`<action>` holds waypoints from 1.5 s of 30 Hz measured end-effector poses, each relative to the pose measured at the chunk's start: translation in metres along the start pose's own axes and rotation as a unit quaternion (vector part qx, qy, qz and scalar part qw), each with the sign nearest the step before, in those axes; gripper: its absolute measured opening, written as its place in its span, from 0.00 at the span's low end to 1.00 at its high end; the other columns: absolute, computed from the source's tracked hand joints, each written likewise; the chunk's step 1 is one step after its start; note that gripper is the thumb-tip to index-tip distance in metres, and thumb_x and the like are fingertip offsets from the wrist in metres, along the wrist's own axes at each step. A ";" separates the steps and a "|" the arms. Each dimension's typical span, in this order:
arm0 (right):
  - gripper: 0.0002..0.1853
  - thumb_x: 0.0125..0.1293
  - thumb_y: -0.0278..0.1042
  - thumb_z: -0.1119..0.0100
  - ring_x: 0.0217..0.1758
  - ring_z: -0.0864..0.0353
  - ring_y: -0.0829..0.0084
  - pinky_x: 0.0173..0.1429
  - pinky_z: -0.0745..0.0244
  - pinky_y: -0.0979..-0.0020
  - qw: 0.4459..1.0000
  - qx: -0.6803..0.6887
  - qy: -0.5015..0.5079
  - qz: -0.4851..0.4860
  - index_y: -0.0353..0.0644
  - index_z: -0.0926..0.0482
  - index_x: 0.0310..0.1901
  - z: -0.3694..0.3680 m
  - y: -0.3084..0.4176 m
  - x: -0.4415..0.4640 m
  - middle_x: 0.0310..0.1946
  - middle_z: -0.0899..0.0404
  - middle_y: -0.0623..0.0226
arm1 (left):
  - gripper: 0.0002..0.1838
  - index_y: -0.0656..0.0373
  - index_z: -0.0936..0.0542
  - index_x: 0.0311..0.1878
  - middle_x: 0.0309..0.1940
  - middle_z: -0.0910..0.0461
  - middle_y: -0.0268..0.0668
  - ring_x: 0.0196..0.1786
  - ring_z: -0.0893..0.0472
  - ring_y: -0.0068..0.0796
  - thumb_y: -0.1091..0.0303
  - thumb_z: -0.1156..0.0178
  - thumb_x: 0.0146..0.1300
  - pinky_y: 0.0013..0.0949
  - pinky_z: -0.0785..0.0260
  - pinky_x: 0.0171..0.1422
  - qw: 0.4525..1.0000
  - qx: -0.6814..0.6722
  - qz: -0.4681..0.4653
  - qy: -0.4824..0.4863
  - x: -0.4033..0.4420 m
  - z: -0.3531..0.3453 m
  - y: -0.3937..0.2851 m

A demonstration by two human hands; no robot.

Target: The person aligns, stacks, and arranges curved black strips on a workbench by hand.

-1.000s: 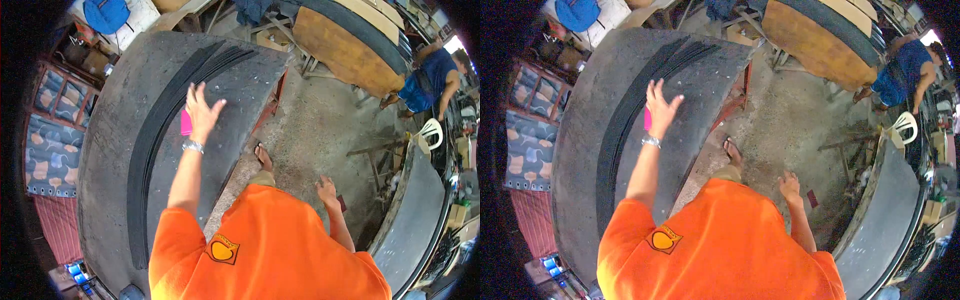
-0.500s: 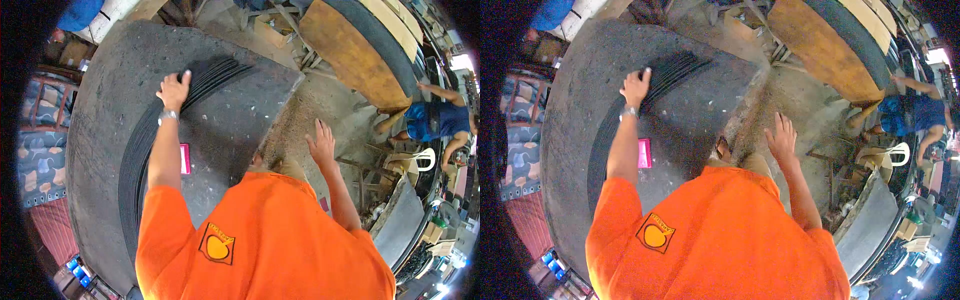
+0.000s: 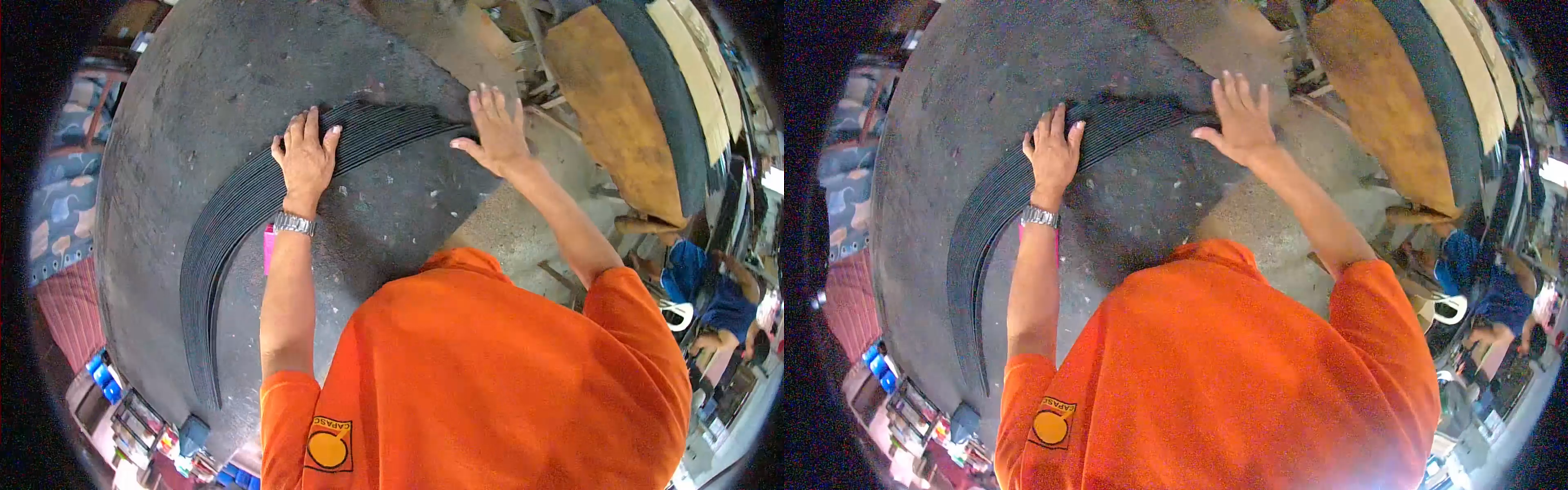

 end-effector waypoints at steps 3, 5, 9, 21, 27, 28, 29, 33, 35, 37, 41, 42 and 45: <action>0.57 0.63 0.74 0.44 0.85 0.57 0.47 0.82 0.64 0.33 0.995 0.067 -0.007 0.070 0.30 0.46 0.78 -0.003 0.047 0.019 0.81 0.52 0.45 | 0.31 0.52 0.29 0.74 0.71 0.28 0.39 0.73 0.30 0.39 0.45 0.46 0.74 0.63 0.48 0.76 1.000 0.011 -0.001 0.007 0.002 0.005 -0.001; 0.57 0.63 0.72 0.42 0.85 0.57 0.44 0.81 0.65 0.31 0.991 0.101 -0.025 0.089 0.25 0.44 0.75 -0.005 0.070 0.025 0.80 0.51 0.41 | 0.31 0.52 0.32 0.76 0.73 0.29 0.40 0.75 0.32 0.40 0.46 0.47 0.76 0.64 0.50 0.77 1.000 0.012 0.003 0.019 -0.001 0.007 0.000; 0.56 0.62 0.70 0.40 0.85 0.56 0.44 0.80 0.65 0.29 0.984 0.130 -0.024 0.120 0.25 0.43 0.75 -0.008 0.087 0.030 0.80 0.50 0.41 | 0.32 0.53 0.34 0.77 0.75 0.32 0.42 0.79 0.36 0.42 0.48 0.48 0.76 0.64 0.51 0.79 0.999 0.009 0.018 0.043 -0.001 0.006 -0.002; 0.66 0.49 0.76 0.33 0.86 0.57 0.47 0.79 0.68 0.28 0.975 0.163 -0.007 0.153 0.31 0.46 0.78 -0.007 0.096 0.052 0.81 0.51 0.45 | 0.35 0.59 0.33 0.75 0.74 0.32 0.43 0.79 0.38 0.46 0.46 0.45 0.73 0.63 0.55 0.80 0.994 -0.034 0.107 0.008 0.001 0.006 -0.012; 0.65 0.52 0.72 0.31 0.86 0.58 0.46 0.80 0.69 0.30 0.981 0.107 0.050 0.157 0.34 0.49 0.79 0.003 0.064 0.042 0.82 0.53 0.47 | 0.39 0.57 0.34 0.76 0.78 0.40 0.50 0.80 0.40 0.48 0.45 0.39 0.69 0.62 0.55 0.80 0.986 -0.086 0.144 -0.003 -0.026 0.056 -0.009; 0.65 0.52 0.72 0.31 0.86 0.59 0.46 0.80 0.69 0.30 0.982 0.101 0.050 0.148 0.34 0.50 0.80 0.001 0.053 0.039 0.82 0.54 0.46 | 0.43 0.56 0.33 0.75 0.77 0.40 0.51 0.79 0.40 0.50 0.42 0.33 0.63 0.61 0.54 0.80 0.984 -0.094 0.154 -0.005 -0.045 0.070 -0.003; 0.64 0.53 0.71 0.31 0.86 0.59 0.46 0.80 0.69 0.30 0.984 0.095 0.057 0.143 0.35 0.50 0.80 0.000 0.046 0.033 0.82 0.54 0.46 | 0.47 0.56 0.34 0.75 0.77 0.40 0.51 0.79 0.40 0.50 0.42 0.29 0.57 0.60 0.54 0.80 0.980 -0.087 0.180 0.010 -0.066 0.083 0.006; 0.61 0.59 0.68 0.34 0.86 0.61 0.45 0.80 0.70 0.31 0.984 0.087 0.065 0.140 0.36 0.52 0.81 -0.009 0.029 0.010 0.83 0.55 0.45 | 0.60 0.56 0.37 0.77 0.78 0.41 0.51 0.79 0.40 0.50 0.44 0.18 0.41 0.58 0.52 0.79 0.946 -0.012 0.309 0.094 -0.162 0.109 0.047; 0.59 0.61 0.66 0.35 0.86 0.61 0.45 0.81 0.69 0.31 0.984 0.085 0.068 0.144 0.36 0.52 0.81 -0.009 0.030 0.007 0.83 0.56 0.45 | 0.62 0.57 0.39 0.78 0.75 0.37 0.50 0.75 0.35 0.49 0.46 0.17 0.41 0.56 0.49 0.77 0.931 0.010 0.340 0.134 -0.200 0.107 0.064; 0.57 0.63 0.65 0.36 0.86 0.61 0.44 0.81 0.68 0.32 0.984 0.077 0.078 0.137 0.35 0.52 0.81 -0.007 0.033 0.008 0.82 0.56 0.45 | 0.61 0.55 0.41 0.79 0.72 0.35 0.51 0.74 0.35 0.51 0.48 0.18 0.43 0.57 0.48 0.76 0.924 -0.061 0.353 0.132 -0.231 0.091 0.081; 0.56 0.64 0.65 0.37 0.86 0.63 0.44 0.81 0.65 0.33 0.984 0.068 0.091 0.137 0.35 0.53 0.81 -0.004 0.033 0.008 0.83 0.58 0.44 | 0.54 0.57 0.37 0.76 0.66 0.29 0.50 0.69 0.30 0.50 0.55 0.21 0.46 0.54 0.44 0.74 0.932 -0.101 0.332 0.106 -0.228 0.108 0.080; 0.56 0.64 0.65 0.37 0.86 0.63 0.44 0.81 0.65 0.34 0.984 0.066 0.091 0.136 0.35 0.53 0.81 -0.006 0.034 0.008 0.83 0.58 0.44 | 0.52 0.58 0.36 0.75 0.66 0.28 0.50 0.68 0.29 0.50 0.56 0.21 0.47 0.54 0.44 0.73 0.936 -0.109 0.321 0.096 -0.226 0.115 0.081; 0.57 0.64 0.65 0.37 0.87 0.64 0.45 0.81 0.65 0.34 0.985 0.063 0.093 0.131 0.35 0.54 0.81 -0.006 0.035 0.006 0.83 0.59 0.45 | 0.47 0.60 0.34 0.71 0.63 0.26 0.48 0.67 0.28 0.50 0.53 0.22 0.51 0.52 0.42 0.71 0.961 -0.097 0.260 -0.012 -0.204 0.145 0.095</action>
Point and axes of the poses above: each hand's wrist, its own x-axis towards the middle knuckle, its own z-axis out of the back of the hand, y = z × x, the point moved 7 cm from there along x, towards the middle knuckle
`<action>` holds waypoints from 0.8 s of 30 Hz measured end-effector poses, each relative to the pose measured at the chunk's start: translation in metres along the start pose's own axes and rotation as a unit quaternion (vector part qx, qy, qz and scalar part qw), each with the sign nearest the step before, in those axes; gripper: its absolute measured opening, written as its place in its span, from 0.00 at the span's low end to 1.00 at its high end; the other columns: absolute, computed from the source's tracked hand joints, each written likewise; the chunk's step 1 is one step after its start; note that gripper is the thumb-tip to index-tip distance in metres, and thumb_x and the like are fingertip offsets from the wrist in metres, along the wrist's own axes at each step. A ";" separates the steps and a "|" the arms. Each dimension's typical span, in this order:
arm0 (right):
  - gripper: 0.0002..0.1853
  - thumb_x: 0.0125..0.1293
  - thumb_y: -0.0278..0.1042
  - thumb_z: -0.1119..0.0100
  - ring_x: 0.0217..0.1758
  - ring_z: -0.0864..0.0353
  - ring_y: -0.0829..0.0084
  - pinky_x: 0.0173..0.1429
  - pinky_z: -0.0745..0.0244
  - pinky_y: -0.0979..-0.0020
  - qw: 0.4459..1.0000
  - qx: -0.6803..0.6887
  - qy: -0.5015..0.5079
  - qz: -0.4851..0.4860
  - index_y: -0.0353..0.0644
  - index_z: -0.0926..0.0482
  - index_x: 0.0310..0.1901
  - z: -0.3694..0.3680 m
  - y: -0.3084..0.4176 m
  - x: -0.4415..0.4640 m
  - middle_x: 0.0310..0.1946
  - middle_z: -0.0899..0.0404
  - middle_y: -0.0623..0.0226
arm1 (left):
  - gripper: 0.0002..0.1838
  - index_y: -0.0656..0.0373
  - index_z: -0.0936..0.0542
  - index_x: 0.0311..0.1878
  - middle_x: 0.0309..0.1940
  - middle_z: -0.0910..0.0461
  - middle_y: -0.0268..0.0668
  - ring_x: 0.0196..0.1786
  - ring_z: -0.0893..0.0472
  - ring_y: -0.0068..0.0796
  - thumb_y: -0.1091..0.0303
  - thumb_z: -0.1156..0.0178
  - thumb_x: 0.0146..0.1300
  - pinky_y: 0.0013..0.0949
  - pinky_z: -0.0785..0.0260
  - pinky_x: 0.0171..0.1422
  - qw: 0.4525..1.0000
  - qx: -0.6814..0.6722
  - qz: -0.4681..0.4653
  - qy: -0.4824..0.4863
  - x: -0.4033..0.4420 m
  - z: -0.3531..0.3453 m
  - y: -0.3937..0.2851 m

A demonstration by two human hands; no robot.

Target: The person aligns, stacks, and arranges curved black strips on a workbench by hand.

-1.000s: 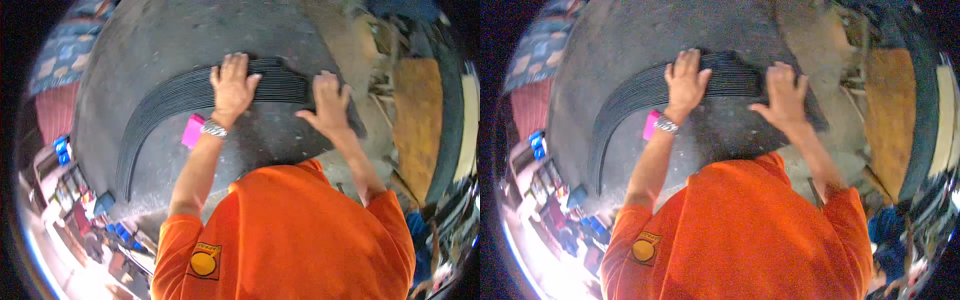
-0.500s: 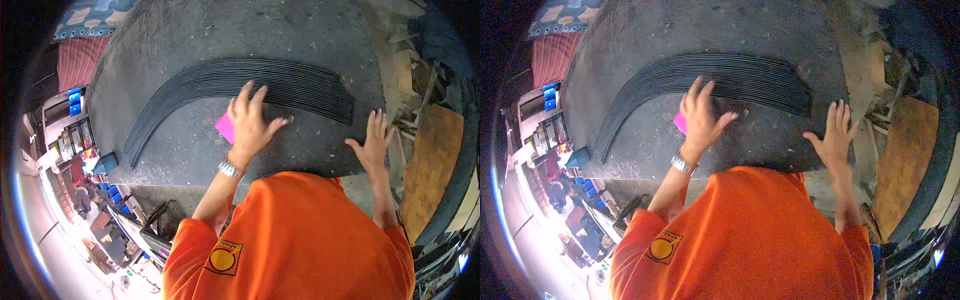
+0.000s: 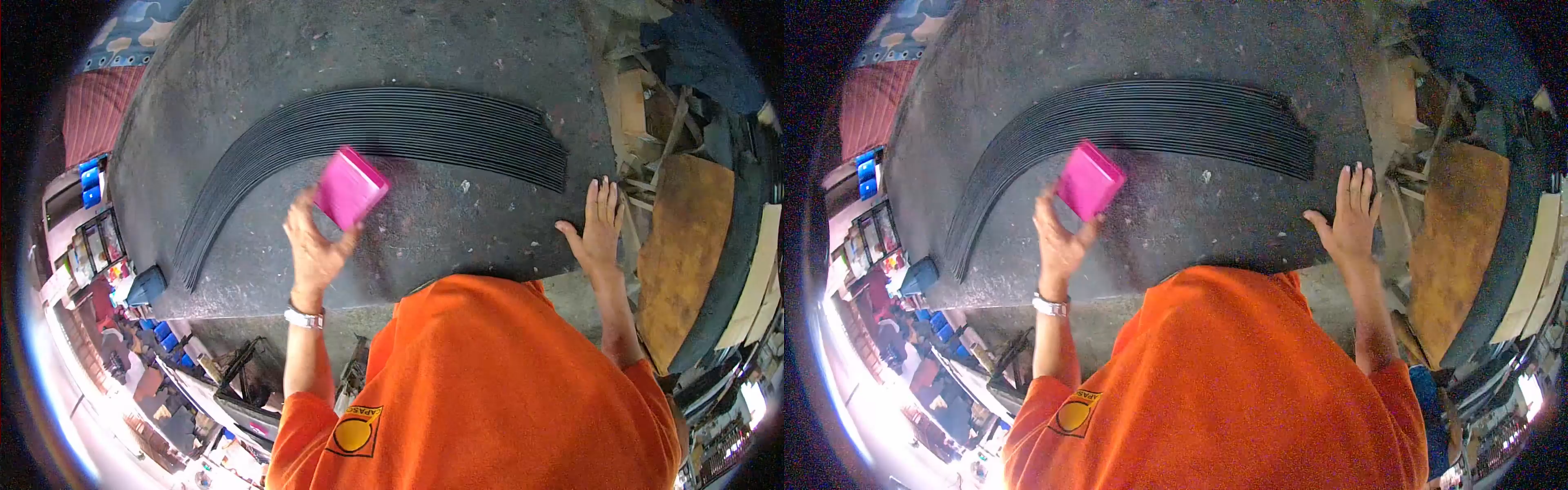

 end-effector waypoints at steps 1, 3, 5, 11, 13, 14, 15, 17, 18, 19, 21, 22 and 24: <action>0.57 0.64 0.65 0.37 0.87 0.65 0.45 0.82 0.66 0.35 1.000 0.000 -0.003 -0.003 0.36 0.54 0.81 -0.001 0.000 0.001 0.83 0.59 0.45 | 0.47 0.60 0.34 0.71 0.62 0.26 0.47 0.67 0.28 0.50 0.52 0.22 0.52 0.53 0.41 0.71 1.000 0.007 0.018 -0.005 0.017 0.010 0.004; 0.57 0.64 0.65 0.37 0.87 0.64 0.45 0.82 0.67 0.35 1.000 -0.007 -0.015 -0.002 0.36 0.54 0.81 -0.003 -0.001 0.000 0.83 0.59 0.45 | 0.47 0.59 0.33 0.70 0.62 0.25 0.46 0.65 0.25 0.49 0.52 0.21 0.51 0.51 0.37 0.69 0.999 0.002 -0.007 -0.033 0.063 0.021 0.017; 0.57 0.64 0.65 0.37 0.87 0.64 0.45 0.82 0.67 0.36 1.000 -0.009 -0.019 -0.003 0.36 0.54 0.81 -0.005 -0.001 0.001 0.83 0.58 0.45 | 0.48 0.59 0.33 0.71 0.62 0.24 0.46 0.64 0.23 0.48 0.49 0.20 0.51 0.54 0.33 0.65 0.998 -0.011 -0.017 -0.067 0.115 0.015 0.041; 0.57 0.63 0.65 0.37 0.87 0.64 0.46 0.82 0.67 0.35 1.000 -0.014 -0.008 -0.013 0.36 0.53 0.81 -0.005 -0.002 0.001 0.83 0.58 0.46 | 0.51 0.55 0.32 0.73 0.67 0.26 0.53 0.68 0.25 0.54 0.36 0.25 0.51 0.57 0.33 0.69 0.991 0.051 -0.069 -0.099 0.264 -0.036 0.071; 0.57 0.63 0.65 0.37 0.87 0.64 0.46 0.82 0.66 0.35 1.000 -0.009 -0.021 -0.008 0.36 0.53 0.81 -0.004 -0.001 0.000 0.83 0.58 0.47 | 0.47 0.55 0.31 0.73 0.66 0.26 0.54 0.66 0.23 0.56 0.40 0.26 0.56 0.52 0.30 0.69 0.969 0.171 -0.105 -0.147 0.280 -0.047 0.046; 0.57 0.63 0.66 0.37 0.87 0.64 0.47 0.82 0.65 0.35 1.000 -0.013 -0.018 -0.012 0.36 0.53 0.81 -0.004 -0.001 0.000 0.83 0.58 0.47 | 0.59 0.54 0.46 0.81 0.78 0.46 0.62 0.79 0.43 0.66 0.34 0.29 0.55 0.60 0.47 0.80 0.996 0.077 -0.037 -0.021 0.281 -0.051 0.036; 0.58 0.62 0.66 0.36 0.87 0.64 0.47 0.82 0.65 0.35 1.000 -0.017 -0.015 -0.018 0.37 0.53 0.81 -0.005 -0.001 0.001 0.84 0.59 0.48 | 0.53 0.52 0.41 0.80 0.76 0.41 0.59 0.77 0.40 0.63 0.35 0.31 0.58 0.62 0.45 0.78 0.992 0.077 -0.089 -0.045 0.276 -0.059 0.016; 0.58 0.62 0.66 0.36 0.87 0.64 0.48 0.82 0.65 0.35 0.999 -0.022 -0.008 -0.028 0.37 0.54 0.81 -0.006 -0.002 -0.001 0.84 0.59 0.48 | 0.43 0.48 0.33 0.76 0.73 0.32 0.53 0.74 0.32 0.56 0.36 0.35 0.63 0.65 0.42 0.75 0.975 0.075 -0.191 -0.088 0.254 -0.083 -0.023; 0.58 0.62 0.66 0.36 0.87 0.64 0.48 0.82 0.65 0.35 0.999 -0.023 -0.004 -0.030 0.37 0.55 0.81 -0.005 -0.002 0.000 0.84 0.60 0.49 | 0.38 0.46 0.32 0.76 0.74 0.34 0.51 0.76 0.34 0.55 0.39 0.39 0.67 0.65 0.44 0.76 0.975 0.078 -0.197 -0.068 0.227 -0.093 -0.048; 0.58 0.62 0.66 0.36 0.87 0.65 0.48 0.82 0.65 0.35 0.999 -0.024 0.000 -0.031 0.38 0.55 0.82 -0.006 -0.002 0.000 0.84 0.60 0.49 | 0.34 0.45 0.31 0.76 0.76 0.35 0.49 0.77 0.36 0.53 0.42 0.43 0.72 0.64 0.46 0.78 0.975 0.082 -0.203 -0.049 0.193 -0.098 -0.071; 0.58 0.63 0.66 0.37 0.87 0.65 0.48 0.82 0.65 0.35 0.999 -0.034 0.006 -0.034 0.38 0.56 0.82 -0.008 -0.002 0.001 0.84 0.61 0.49 | 0.32 0.43 0.33 0.78 0.78 0.38 0.45 0.79 0.38 0.51 0.44 0.48 0.75 0.64 0.49 0.79 0.972 0.141 -0.187 -0.003 0.142 -0.131 -0.076; 0.58 0.63 0.66 0.36 0.87 0.65 0.48 0.83 0.65 0.36 0.999 -0.036 0.010 -0.034 0.38 0.56 0.82 -0.006 -0.001 0.000 0.84 0.60 0.49 | 0.31 0.42 0.34 0.79 0.79 0.39 0.42 0.80 0.40 0.47 0.44 0.51 0.76 0.62 0.52 0.81 0.977 0.140 -0.163 0.010 0.136 -0.131 -0.076; 0.58 0.62 0.65 0.36 0.87 0.64 0.48 0.82 0.65 0.35 0.999 -0.036 0.005 -0.036 0.37 0.55 0.81 -0.005 0.000 0.002 0.84 0.60 0.49 | 0.30 0.43 0.33 0.78 0.79 0.38 0.42 0.80 0.40 0.46 0.45 0.51 0.76 0.62 0.52 0.81 0.978 0.127 -0.163 -0.001 0.138 -0.130 -0.078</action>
Point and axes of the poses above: each hand's wrist, its own x-axis towards the middle knuckle, its own z-axis out of the back of the hand, y = z × x, the point moved 7 cm from there along x, towards the middle knuckle
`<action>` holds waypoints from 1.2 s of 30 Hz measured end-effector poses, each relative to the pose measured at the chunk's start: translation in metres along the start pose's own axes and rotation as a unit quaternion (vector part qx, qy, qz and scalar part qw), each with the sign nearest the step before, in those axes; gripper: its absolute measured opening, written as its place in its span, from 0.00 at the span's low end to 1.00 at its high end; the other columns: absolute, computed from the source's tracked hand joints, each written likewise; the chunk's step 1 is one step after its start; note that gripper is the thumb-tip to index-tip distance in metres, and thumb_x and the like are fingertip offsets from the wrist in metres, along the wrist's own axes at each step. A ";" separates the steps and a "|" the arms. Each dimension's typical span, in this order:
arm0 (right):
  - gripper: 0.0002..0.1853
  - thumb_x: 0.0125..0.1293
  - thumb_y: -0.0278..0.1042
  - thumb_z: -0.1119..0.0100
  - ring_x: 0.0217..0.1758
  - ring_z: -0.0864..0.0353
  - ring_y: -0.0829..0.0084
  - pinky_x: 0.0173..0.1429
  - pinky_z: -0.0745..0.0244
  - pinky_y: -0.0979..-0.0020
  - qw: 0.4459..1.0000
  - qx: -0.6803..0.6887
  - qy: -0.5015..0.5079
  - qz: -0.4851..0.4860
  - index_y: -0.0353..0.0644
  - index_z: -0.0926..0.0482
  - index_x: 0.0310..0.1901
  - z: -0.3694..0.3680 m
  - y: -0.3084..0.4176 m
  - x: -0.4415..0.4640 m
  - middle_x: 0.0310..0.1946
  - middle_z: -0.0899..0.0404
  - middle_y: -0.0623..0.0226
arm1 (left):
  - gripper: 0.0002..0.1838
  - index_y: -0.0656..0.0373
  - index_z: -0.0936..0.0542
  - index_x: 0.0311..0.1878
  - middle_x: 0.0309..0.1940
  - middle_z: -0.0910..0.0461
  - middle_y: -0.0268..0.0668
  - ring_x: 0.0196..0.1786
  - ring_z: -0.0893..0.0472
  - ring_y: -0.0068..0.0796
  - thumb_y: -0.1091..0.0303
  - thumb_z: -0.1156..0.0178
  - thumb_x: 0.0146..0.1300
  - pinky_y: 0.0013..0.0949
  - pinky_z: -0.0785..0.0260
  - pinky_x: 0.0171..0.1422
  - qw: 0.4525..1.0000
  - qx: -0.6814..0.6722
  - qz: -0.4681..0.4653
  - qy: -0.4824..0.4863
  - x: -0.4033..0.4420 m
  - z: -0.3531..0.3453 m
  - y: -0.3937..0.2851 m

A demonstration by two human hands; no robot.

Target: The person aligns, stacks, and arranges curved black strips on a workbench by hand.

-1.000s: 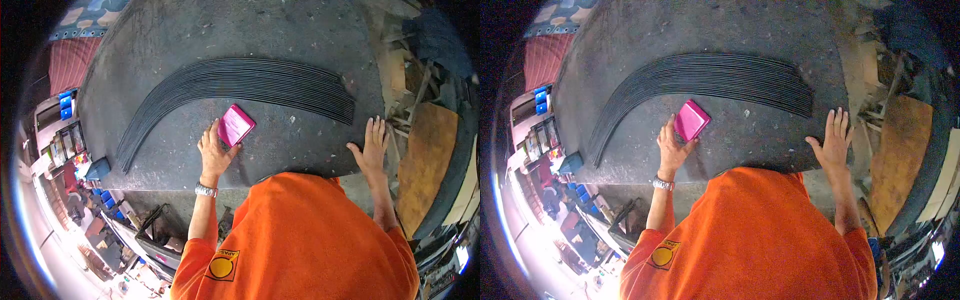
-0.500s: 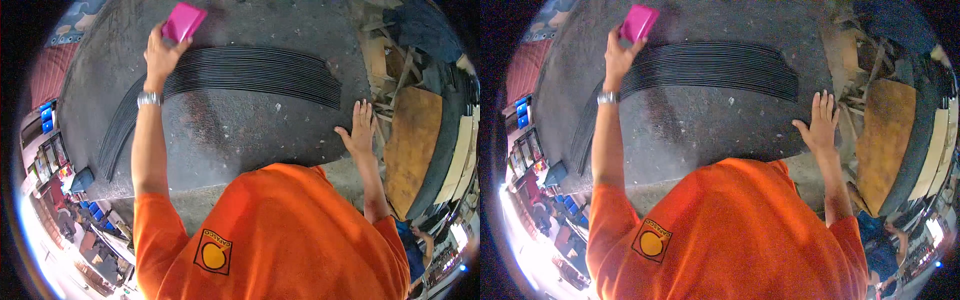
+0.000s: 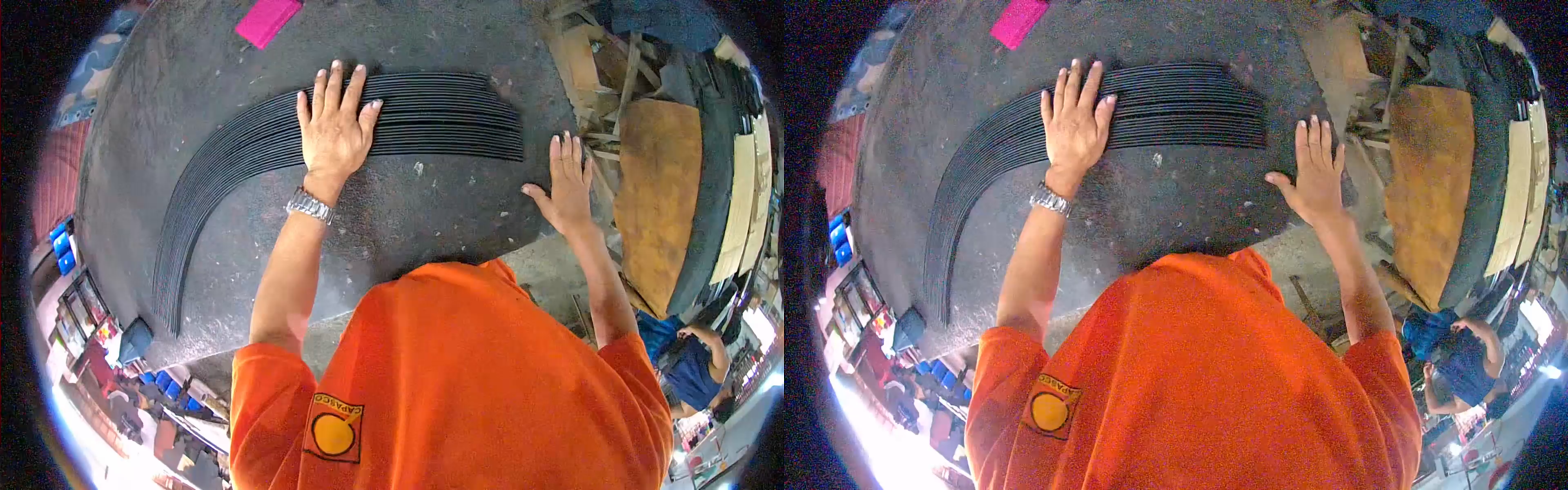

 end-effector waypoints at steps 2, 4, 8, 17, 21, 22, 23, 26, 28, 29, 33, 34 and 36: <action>0.58 0.62 0.65 0.36 0.87 0.64 0.48 0.82 0.64 0.35 1.000 0.006 -0.004 0.005 0.37 0.54 0.81 0.001 0.000 -0.002 0.84 0.59 0.48 | 0.30 0.44 0.32 0.77 0.77 0.35 0.43 0.79 0.38 0.47 0.45 0.50 0.76 0.62 0.52 0.80 1.000 0.006 -0.004 -0.008 -0.002 -0.002 0.000; 0.58 0.62 0.64 0.35 0.87 0.63 0.48 0.82 0.63 0.34 1.000 0.003 -0.013 0.010 0.37 0.53 0.81 0.000 -0.001 -0.002 0.83 0.58 0.48 | 0.30 0.44 0.32 0.77 0.77 0.35 0.43 0.79 0.38 0.48 0.45 0.50 0.76 0.62 0.52 0.80 1.000 0.008 -0.006 -0.011 -0.002 -0.002 0.000; 0.57 0.62 0.63 0.34 0.86 0.62 0.47 0.81 0.61 0.32 0.999 0.009 -0.027 0.016 0.36 0.52 0.80 0.001 0.001 -0.003 0.83 0.57 0.47 | 0.31 0.42 0.37 0.80 0.80 0.39 0.41 0.82 0.42 0.46 0.46 0.53 0.77 0.61 0.54 0.82 1.000 0.021 0.000 0.015 -0.003 -0.004 0.000; 0.57 0.63 0.66 0.38 0.87 0.62 0.47 0.81 0.62 0.32 0.998 0.009 -0.053 0.034 0.38 0.55 0.82 -0.004 -0.004 -0.003 0.83 0.59 0.47 | 0.32 0.43 0.36 0.79 0.80 0.39 0.41 0.82 0.43 0.45 0.44 0.54 0.77 0.61 0.57 0.83 1.000 -0.001 0.015 0.013 -0.004 -0.001 0.001; 0.57 0.64 0.67 0.39 0.87 0.63 0.47 0.81 0.63 0.32 0.998 0.001 -0.054 0.036 0.40 0.55 0.82 -0.009 -0.006 -0.004 0.84 0.60 0.49 | 0.32 0.43 0.35 0.79 0.79 0.39 0.41 0.82 0.43 0.45 0.43 0.53 0.76 0.62 0.57 0.83 1.000 -0.022 0.016 0.001 -0.006 -0.002 0.003; 0.57 0.64 0.67 0.39 0.87 0.63 0.47 0.81 0.64 0.32 0.998 0.003 -0.053 0.035 0.40 0.55 0.82 -0.010 -0.006 -0.003 0.84 0.60 0.49 | 0.31 0.43 0.35 0.78 0.79 0.38 0.41 0.82 0.43 0.45 0.43 0.53 0.76 0.62 0.57 0.83 1.000 -0.026 0.016 -0.004 -0.006 -0.003 0.004; 0.57 0.64 0.67 0.39 0.87 0.63 0.48 0.81 0.64 0.32 0.998 0.005 -0.052 0.033 0.41 0.56 0.82 -0.010 -0.006 -0.003 0.84 0.60 0.50 | 0.31 0.43 0.34 0.78 0.79 0.38 0.41 0.82 0.43 0.45 0.43 0.53 0.76 0.62 0.57 0.83 0.999 -0.029 0.016 -0.010 -0.007 -0.003 0.005; 0.56 0.65 0.67 0.40 0.87 0.64 0.48 0.81 0.64 0.33 0.999 -0.006 -0.034 0.018 0.42 0.56 0.82 -0.010 -0.007 -0.003 0.84 0.60 0.51 | 0.30 0.43 0.33 0.77 0.78 0.36 0.41 0.81 0.42 0.45 0.43 0.53 0.76 0.62 0.56 0.83 0.999 -0.034 0.020 -0.013 -0.006 -0.003 0.005; 0.56 0.65 0.68 0.40 0.87 0.63 0.50 0.82 0.63 0.34 0.999 -0.010 -0.034 0.014 0.42 0.56 0.82 -0.011 -0.008 -0.002 0.84 0.60 0.53 | 0.30 0.43 0.32 0.76 0.77 0.35 0.40 0.81 0.41 0.44 0.43 0.53 0.76 0.62 0.56 0.82 0.999 -0.035 0.023 -0.017 -0.004 -0.002 0.005; 0.56 0.65 0.68 0.41 0.87 0.63 0.50 0.82 0.63 0.35 0.999 -0.013 -0.032 0.012 0.42 0.56 0.82 -0.011 -0.008 -0.002 0.85 0.60 0.54 | 0.30 0.43 0.32 0.76 0.77 0.35 0.39 0.81 0.41 0.44 0.43 0.53 0.76 0.62 0.56 0.82 0.999 -0.034 0.023 -0.018 -0.004 -0.002 0.006; 0.56 0.65 0.69 0.41 0.87 0.62 0.53 0.82 0.63 0.35 1.000 -0.011 -0.023 -0.011 0.45 0.55 0.83 -0.011 -0.009 -0.004 0.85 0.59 0.56 | 0.34 0.43 0.34 0.77 0.78 0.36 0.41 0.81 0.42 0.45 0.38 0.51 0.74 0.65 0.58 0.82 0.998 -0.061 0.024 -0.003 -0.002 -0.008 0.009; 0.55 0.65 0.69 0.41 0.87 0.62 0.54 0.83 0.63 0.35 1.000 -0.012 -0.021 -0.019 0.45 0.55 0.83 -0.011 -0.008 -0.004 0.85 0.59 0.57 | 0.37 0.43 0.35 0.78 0.78 0.37 0.43 0.82 0.43 0.46 0.36 0.50 0.72 0.67 0.59 0.82 0.997 -0.076 0.023 0.004 0.000 -0.006 0.009; 0.52 0.67 0.68 0.43 0.87 0.60 0.53 0.82 0.61 0.35 0.999 -0.009 -0.030 -0.036 0.47 0.52 0.82 -0.011 -0.005 -0.011 0.84 0.57 0.56 | 0.45 0.43 0.38 0.80 0.80 0.41 0.47 0.83 0.45 0.49 0.29 0.46 0.66 0.71 0.63 0.81 0.995 -0.096 0.008 0.002 -0.003 -0.002 0.003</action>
Point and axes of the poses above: each hand's wrist, its own x-axis towards the middle knuckle, its own z-axis out of the back of the hand, y = z × x, the point moved 7 cm from there along x, towards the middle knuckle
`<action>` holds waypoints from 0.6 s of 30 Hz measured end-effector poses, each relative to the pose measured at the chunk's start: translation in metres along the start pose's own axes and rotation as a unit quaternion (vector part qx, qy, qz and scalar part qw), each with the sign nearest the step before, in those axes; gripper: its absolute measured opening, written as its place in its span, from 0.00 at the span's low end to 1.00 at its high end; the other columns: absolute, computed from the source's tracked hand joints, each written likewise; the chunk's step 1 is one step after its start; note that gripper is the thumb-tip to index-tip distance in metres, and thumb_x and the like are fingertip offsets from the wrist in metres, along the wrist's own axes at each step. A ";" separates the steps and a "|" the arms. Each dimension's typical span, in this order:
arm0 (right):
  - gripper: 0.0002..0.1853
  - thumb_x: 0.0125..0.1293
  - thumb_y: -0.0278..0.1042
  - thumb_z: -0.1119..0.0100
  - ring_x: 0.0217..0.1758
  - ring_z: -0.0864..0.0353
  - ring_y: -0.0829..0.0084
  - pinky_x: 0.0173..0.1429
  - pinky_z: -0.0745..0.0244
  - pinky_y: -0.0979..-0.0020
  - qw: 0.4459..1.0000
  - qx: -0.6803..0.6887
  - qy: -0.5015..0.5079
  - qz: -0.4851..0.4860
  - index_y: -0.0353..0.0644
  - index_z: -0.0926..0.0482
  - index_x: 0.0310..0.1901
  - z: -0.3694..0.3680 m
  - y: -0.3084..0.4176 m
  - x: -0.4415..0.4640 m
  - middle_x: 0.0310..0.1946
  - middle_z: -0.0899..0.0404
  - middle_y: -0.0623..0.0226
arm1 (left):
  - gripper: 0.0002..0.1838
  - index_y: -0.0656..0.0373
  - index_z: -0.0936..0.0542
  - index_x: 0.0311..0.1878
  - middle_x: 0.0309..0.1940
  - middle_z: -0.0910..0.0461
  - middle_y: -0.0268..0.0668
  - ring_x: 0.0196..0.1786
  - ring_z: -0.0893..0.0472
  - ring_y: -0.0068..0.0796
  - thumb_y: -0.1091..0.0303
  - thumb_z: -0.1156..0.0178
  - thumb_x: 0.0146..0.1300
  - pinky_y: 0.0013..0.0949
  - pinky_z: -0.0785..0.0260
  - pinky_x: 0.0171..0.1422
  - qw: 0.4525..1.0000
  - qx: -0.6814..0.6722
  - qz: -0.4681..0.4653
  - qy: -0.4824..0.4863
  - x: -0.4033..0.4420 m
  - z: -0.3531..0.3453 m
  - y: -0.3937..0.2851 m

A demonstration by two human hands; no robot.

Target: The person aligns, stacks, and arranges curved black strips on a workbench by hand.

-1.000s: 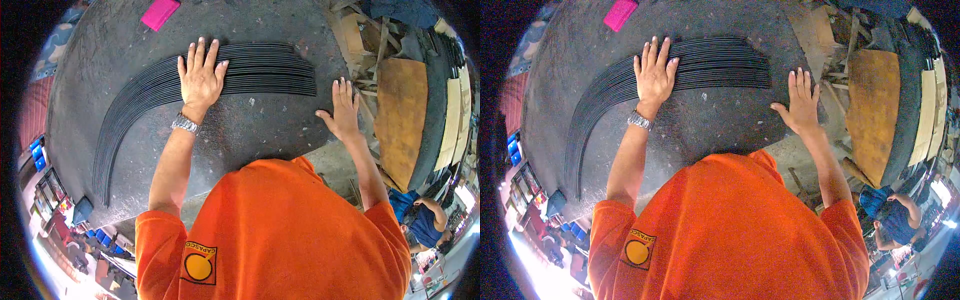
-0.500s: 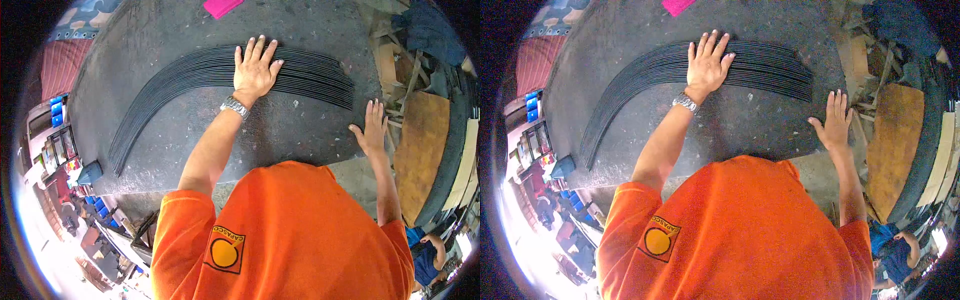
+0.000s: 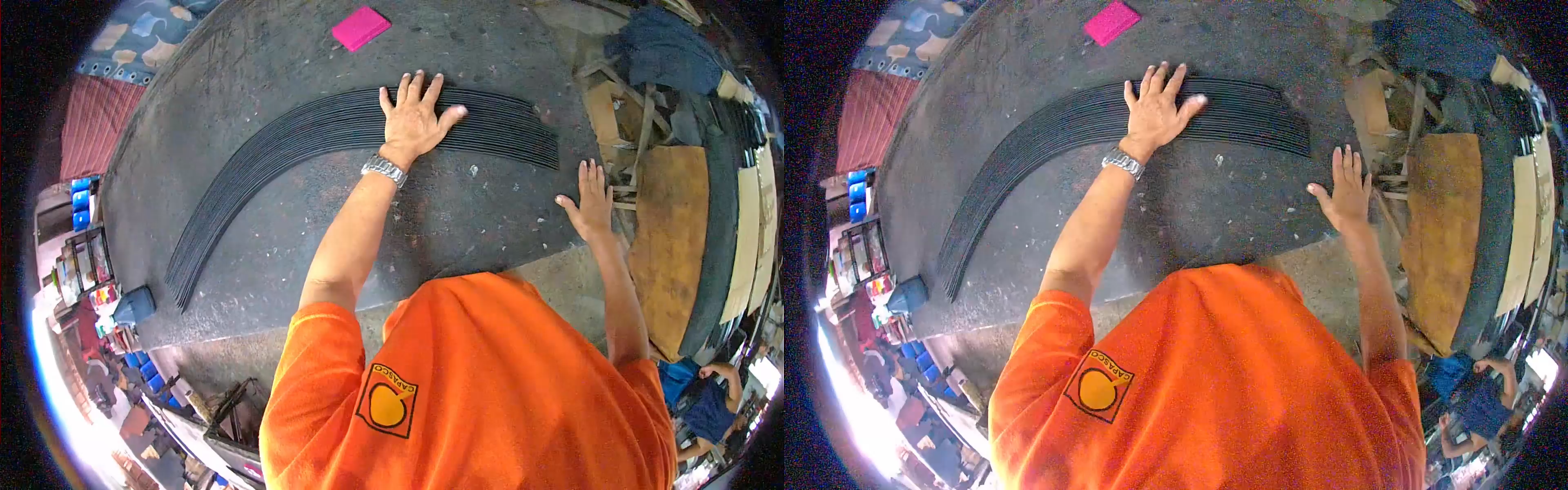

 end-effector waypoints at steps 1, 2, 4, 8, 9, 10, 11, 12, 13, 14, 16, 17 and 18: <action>0.51 0.68 0.67 0.43 0.87 0.59 0.53 0.82 0.61 0.35 1.000 -0.004 -0.001 -0.011 0.46 0.52 0.82 0.000 0.003 -0.004 0.84 0.56 0.56 | 0.49 0.43 0.39 0.81 0.80 0.43 0.49 0.83 0.46 0.51 0.25 0.45 0.62 0.73 0.65 0.81 1.000 -0.012 -0.011 0.000 0.001 0.003 -0.006; 0.50 0.69 0.66 0.44 0.87 0.59 0.52 0.82 0.60 0.34 1.000 -0.009 -0.002 -0.027 0.46 0.51 0.82 -0.001 0.006 -0.009 0.84 0.55 0.56 | 0.61 0.42 0.44 0.82 0.82 0.49 0.53 0.84 0.51 0.55 0.18 0.40 0.50 0.77 0.71 0.79 0.995 -0.038 -0.070 0.052 0.005 0.001 -0.016; 0.44 0.71 0.62 0.46 0.85 0.54 0.50 0.80 0.56 0.34 0.998 -0.034 -0.020 -0.053 0.46 0.46 0.80 -0.004 0.010 -0.026 0.82 0.50 0.53 | 0.67 0.39 0.43 0.82 0.82 0.48 0.53 0.83 0.50 0.58 0.19 0.33 0.40 0.73 0.70 0.81 0.983 -0.012 -0.166 0.081 0.005 0.004 -0.044; 0.40 0.71 0.60 0.45 0.83 0.49 0.48 0.78 0.51 0.35 0.990 -0.021 0.044 -0.130 0.49 0.41 0.78 0.020 0.024 -0.080 0.81 0.48 0.51 | 0.64 0.39 0.40 0.81 0.76 0.37 0.52 0.77 0.37 0.56 0.37 0.22 0.36 0.63 0.50 0.77 0.958 -0.017 -0.270 0.097 0.023 0.017 -0.087; 0.40 0.71 0.59 0.44 0.83 0.49 0.47 0.79 0.52 0.35 0.989 -0.011 0.020 -0.145 0.50 0.41 0.79 0.013 0.018 -0.098 0.81 0.48 0.51 | 0.62 0.39 0.39 0.81 0.74 0.32 0.50 0.74 0.33 0.54 0.42 0.21 0.39 0.57 0.44 0.76 0.958 -0.036 -0.235 0.158 0.024 0.016 -0.089; 0.41 0.70 0.59 0.43 0.83 0.48 0.47 0.79 0.52 0.35 0.987 -0.004 -0.005 -0.163 0.51 0.42 0.79 -0.002 0.010 -0.117 0.81 0.48 0.51 | 0.61 0.40 0.39 0.80 0.71 0.29 0.48 0.71 0.29 0.52 0.45 0.20 0.40 0.54 0.37 0.72 0.961 -0.040 -0.237 0.135 0.025 0.021 -0.094; 0.40 0.71 0.59 0.43 0.83 0.48 0.47 0.80 0.53 0.36 0.980 0.015 -0.016 -0.197 0.51 0.42 0.79 -0.010 0.004 -0.138 0.81 0.48 0.51 | 0.60 0.41 0.39 0.80 0.68 0.26 0.48 0.69 0.26 0.52 0.47 0.20 0.40 0.53 0.33 0.69 0.965 -0.027 -0.236 0.110 0.027 0.023 -0.100; 0.40 0.71 0.59 0.44 0.83 0.49 0.47 0.80 0.54 0.36 0.972 0.035 -0.029 -0.231 0.52 0.42 0.79 -0.018 -0.005 -0.159 0.81 0.49 0.52 | 0.60 0.44 0.39 0.80 0.67 0.26 0.49 0.68 0.26 0.53 0.47 0.21 0.40 0.54 0.32 0.68 0.966 -0.035 -0.233 0.104 0.029 0.024 -0.103; 0.40 0.71 0.59 0.44 0.83 0.49 0.47 0.81 0.54 0.36 0.962 0.041 -0.031 -0.270 0.52 0.42 0.79 -0.033 -0.018 -0.186 0.81 0.49 0.52 | 0.61 0.48 0.39 0.80 0.67 0.26 0.51 0.68 0.26 0.54 0.46 0.22 0.41 0.55 0.32 0.68 0.965 -0.026 -0.244 0.093 0.030 0.014 -0.097; 0.40 0.71 0.59 0.45 0.83 0.49 0.48 0.81 0.54 0.36 0.951 0.055 -0.033 -0.303 0.52 0.42 0.79 -0.052 -0.023 -0.211 0.81 0.49 0.52 | 0.61 0.50 0.41 0.81 0.71 0.30 0.53 0.71 0.29 0.53 0.45 0.23 0.43 0.55 0.35 0.71 0.956 -0.060 -0.278 0.078 0.031 0.007 -0.089; 0.39 0.71 0.57 0.44 0.83 0.50 0.48 0.82 0.55 0.37 0.920 0.101 -0.020 -0.379 0.52 0.42 0.79 -0.089 -0.017 -0.259 0.81 0.50 0.53 | 0.61 0.48 0.46 0.83 0.76 0.36 0.49 0.76 0.34 0.52 0.41 0.26 0.48 0.57 0.41 0.76 0.964 0.046 -0.251 0.077 0.031 -0.013 -0.076; 0.39 0.70 0.55 0.42 0.83 0.50 0.49 0.82 0.54 0.39 0.901 0.120 -0.006 -0.417 0.52 0.42 0.79 -0.105 -0.017 -0.286 0.81 0.50 0.53 | 0.61 0.46 0.47 0.84 0.77 0.37 0.47 0.76 0.35 0.51 0.41 0.26 0.50 0.56 0.42 0.76 0.963 0.079 -0.242 0.085 0.031 -0.016 -0.080; 0.39 0.70 0.53 0.40 0.83 0.50 0.49 0.82 0.54 0.40 0.885 0.137 0.010 -0.445 0.52 0.41 0.78 -0.119 -0.018 -0.312 0.81 0.49 0.53 | 0.62 0.46 0.49 0.84 0.79 0.40 0.45 0.77 0.35 0.51 0.40 0.26 0.50 0.57 0.42 0.76 0.958 0.092 -0.259 0.085 0.033 -0.027 -0.071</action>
Point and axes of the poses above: each hand's wrist, its own x-axis towards the middle knuckle, its own z-axis out of the back of the hand, y = z × x, the point moved 7 cm from there along x, towards the middle knuckle
